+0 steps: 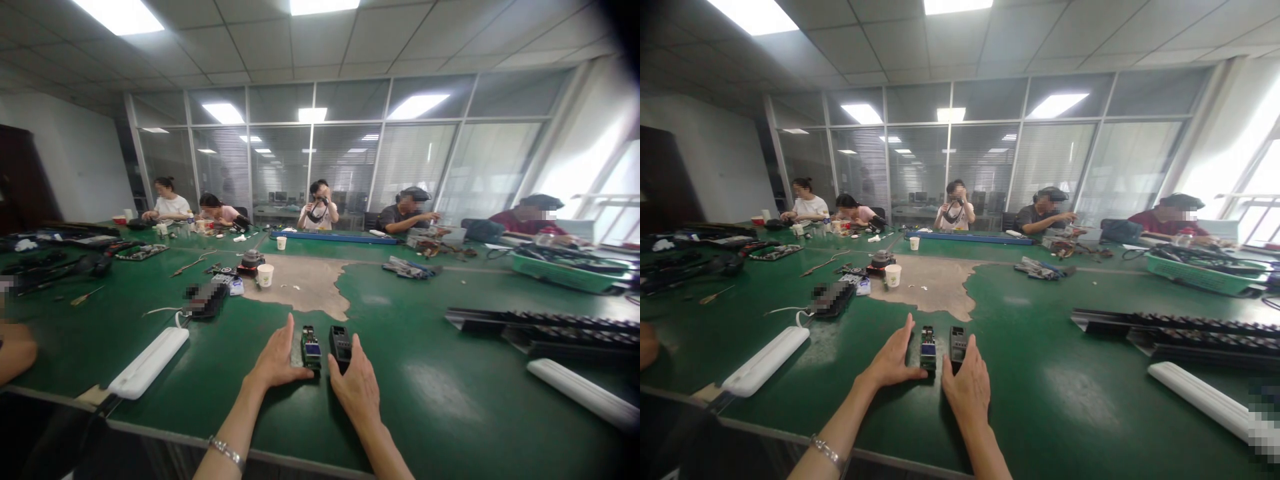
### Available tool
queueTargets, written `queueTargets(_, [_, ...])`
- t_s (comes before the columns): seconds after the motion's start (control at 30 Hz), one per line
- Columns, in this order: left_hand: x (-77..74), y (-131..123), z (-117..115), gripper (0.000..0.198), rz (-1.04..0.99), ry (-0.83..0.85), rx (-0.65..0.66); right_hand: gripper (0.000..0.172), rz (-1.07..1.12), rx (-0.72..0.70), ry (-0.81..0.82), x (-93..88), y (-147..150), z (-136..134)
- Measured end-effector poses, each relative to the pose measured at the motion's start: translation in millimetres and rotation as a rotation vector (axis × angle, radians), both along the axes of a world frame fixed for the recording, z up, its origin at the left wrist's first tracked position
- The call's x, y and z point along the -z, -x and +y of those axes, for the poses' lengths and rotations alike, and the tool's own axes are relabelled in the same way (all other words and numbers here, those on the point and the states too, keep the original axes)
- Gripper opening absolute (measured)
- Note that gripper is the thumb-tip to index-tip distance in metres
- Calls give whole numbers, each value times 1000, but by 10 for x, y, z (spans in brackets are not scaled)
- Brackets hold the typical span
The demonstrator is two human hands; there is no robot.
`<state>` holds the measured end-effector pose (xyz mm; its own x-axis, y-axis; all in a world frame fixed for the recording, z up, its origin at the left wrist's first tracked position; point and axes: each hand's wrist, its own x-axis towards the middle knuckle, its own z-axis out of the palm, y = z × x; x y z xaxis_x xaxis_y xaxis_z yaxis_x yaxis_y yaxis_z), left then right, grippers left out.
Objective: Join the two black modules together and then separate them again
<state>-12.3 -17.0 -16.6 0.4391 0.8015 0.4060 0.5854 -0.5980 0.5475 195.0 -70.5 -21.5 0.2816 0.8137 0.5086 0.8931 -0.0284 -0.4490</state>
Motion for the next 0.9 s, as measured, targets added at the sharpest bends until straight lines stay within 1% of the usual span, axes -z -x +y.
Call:
queueTargets(0.2, [-20, 3, -13, 138, 2, -4, -5, 66, 6, -20, 1, 0, -12, -10])
queueTargets(0.47, [-20, 9, -21, 135, 11, -17, 0, 72, 12, -12, 9, -2, -2, -18])
queueTargets(0.6, [-2, 7, -10, 137, 12, -22, -5, 69, 54, -26, 22, -19, -11, -28])
queueTargets(0.67, [1, 8, -2, 137, 12, -18, -2, 68, 101, -40, 22, -63, -3, -30])
queueTargets(0.73, [-2, 12, 4, 138, 7, -13, 4, 69, 158, -54, -8, -147, 36, -30])
queueTargets(0.83, [-9, 21, 11, 139, -7, 2, 12, 70, 210, -95, -76, -330, 172, -25])
queueTargets(0.9, [-4, 25, 16, 142, -16, 11, 11, 67, 202, -142, -88, -449, 299, -18])
